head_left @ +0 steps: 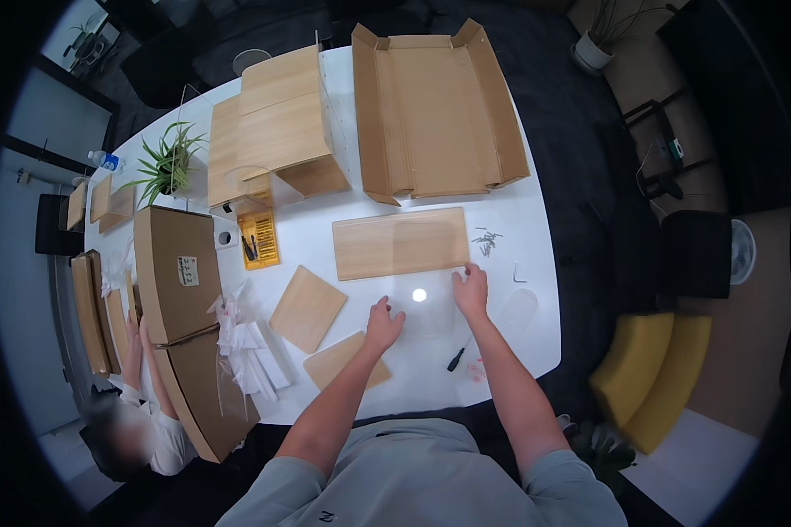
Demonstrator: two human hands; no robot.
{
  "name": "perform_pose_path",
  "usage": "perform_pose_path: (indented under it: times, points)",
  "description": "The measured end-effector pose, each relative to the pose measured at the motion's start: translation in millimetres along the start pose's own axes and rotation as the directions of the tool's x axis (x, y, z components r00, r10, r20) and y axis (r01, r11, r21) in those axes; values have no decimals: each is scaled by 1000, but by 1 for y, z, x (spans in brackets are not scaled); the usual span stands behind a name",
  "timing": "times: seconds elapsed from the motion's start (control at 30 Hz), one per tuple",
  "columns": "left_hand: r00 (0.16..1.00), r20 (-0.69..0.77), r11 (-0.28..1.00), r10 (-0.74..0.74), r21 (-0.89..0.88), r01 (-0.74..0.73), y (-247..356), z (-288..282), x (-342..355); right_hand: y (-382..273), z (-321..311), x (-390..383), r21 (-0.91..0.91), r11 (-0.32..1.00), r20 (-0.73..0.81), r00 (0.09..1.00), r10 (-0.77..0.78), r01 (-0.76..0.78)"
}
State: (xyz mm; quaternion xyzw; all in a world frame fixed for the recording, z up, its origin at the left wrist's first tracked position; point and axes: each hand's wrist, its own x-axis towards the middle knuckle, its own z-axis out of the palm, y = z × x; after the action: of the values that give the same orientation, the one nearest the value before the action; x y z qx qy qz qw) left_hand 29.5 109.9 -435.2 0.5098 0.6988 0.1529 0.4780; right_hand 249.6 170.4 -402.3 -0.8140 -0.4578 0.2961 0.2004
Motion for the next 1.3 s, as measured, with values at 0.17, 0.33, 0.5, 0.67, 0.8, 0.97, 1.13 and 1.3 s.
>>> perform_pose_path:
  times: [0.17,0.33,0.5,0.67,0.8,0.97,1.13,1.3]
  points:
    - [989,103,983,-108,-137,122,0,1,21,40,13,-30,233,941,201,959,199,-244]
    - [923,313,848,-223,-405,342,19,-18,14,43,8,-22,288,884,375,893,250,-369]
    - [928,253,717,-272,-590,371,25,-41,22,26,16,-30,358,903,448,892,59,-239]
    - [950,138,685,-280,-665,298,9,-52,40,40,-26,-61,436,837,389,908,155,-329]
    - [951,134,403,-278,-882,242,12,-29,24,112,-64,-94,504,776,208,925,317,-379]
    - [938,193,214,-289,-942,260,48,12,7,190,-91,-124,396,830,-8,903,430,-391]
    - [940,164,-16,-300,-986,167,61,49,49,183,-105,-145,229,877,-69,892,448,-422]
    - [944,152,7,-292,-987,161,51,71,73,183,-85,-156,79,902,-166,887,432,-424]
